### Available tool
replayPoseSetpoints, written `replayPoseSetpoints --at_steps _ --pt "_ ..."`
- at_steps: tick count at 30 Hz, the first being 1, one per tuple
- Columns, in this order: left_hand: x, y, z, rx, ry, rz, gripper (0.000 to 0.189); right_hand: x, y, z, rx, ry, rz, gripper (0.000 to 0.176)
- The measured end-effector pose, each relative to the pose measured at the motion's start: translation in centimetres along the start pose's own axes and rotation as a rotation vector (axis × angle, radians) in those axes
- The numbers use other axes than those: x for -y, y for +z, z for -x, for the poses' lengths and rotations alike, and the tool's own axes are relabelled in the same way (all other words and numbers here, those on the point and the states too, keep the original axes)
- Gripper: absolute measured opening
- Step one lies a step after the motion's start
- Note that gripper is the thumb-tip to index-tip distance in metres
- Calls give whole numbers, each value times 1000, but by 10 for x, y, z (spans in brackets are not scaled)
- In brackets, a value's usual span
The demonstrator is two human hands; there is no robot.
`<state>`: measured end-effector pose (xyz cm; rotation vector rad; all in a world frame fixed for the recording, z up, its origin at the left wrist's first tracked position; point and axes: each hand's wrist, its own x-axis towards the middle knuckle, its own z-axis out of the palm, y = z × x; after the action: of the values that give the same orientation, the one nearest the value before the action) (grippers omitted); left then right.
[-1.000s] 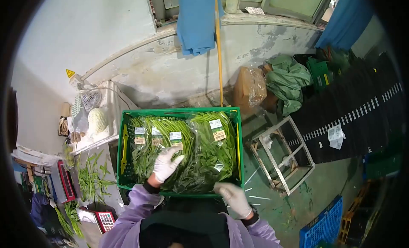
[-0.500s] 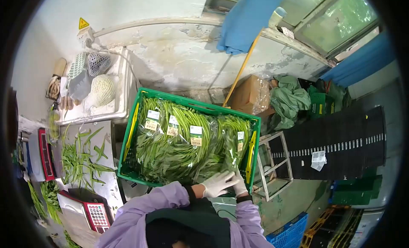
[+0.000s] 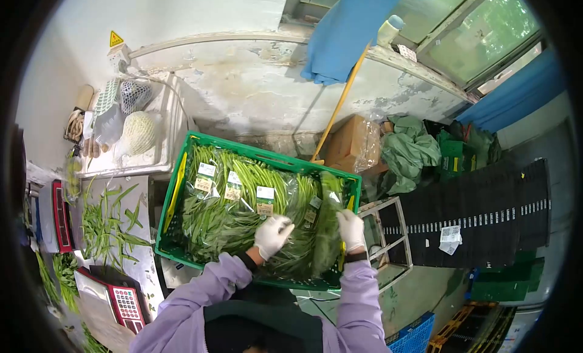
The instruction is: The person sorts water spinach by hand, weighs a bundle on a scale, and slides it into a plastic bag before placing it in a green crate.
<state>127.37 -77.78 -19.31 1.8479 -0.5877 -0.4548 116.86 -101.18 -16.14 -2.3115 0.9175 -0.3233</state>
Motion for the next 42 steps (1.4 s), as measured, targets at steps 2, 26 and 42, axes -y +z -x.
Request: replayPoseSetpoints --at_steps 2,26,42 --pt "10 1 -13 84 -50 -459 51 -3 -36 11 14 -74 -132 16" --pt "59 -75 -30 -67 -382 -574 29 18 -30 33 273 95 -345 30" --pt "-21 58 10 364 124 -212 16 38 16 31 339 62 -317 15"
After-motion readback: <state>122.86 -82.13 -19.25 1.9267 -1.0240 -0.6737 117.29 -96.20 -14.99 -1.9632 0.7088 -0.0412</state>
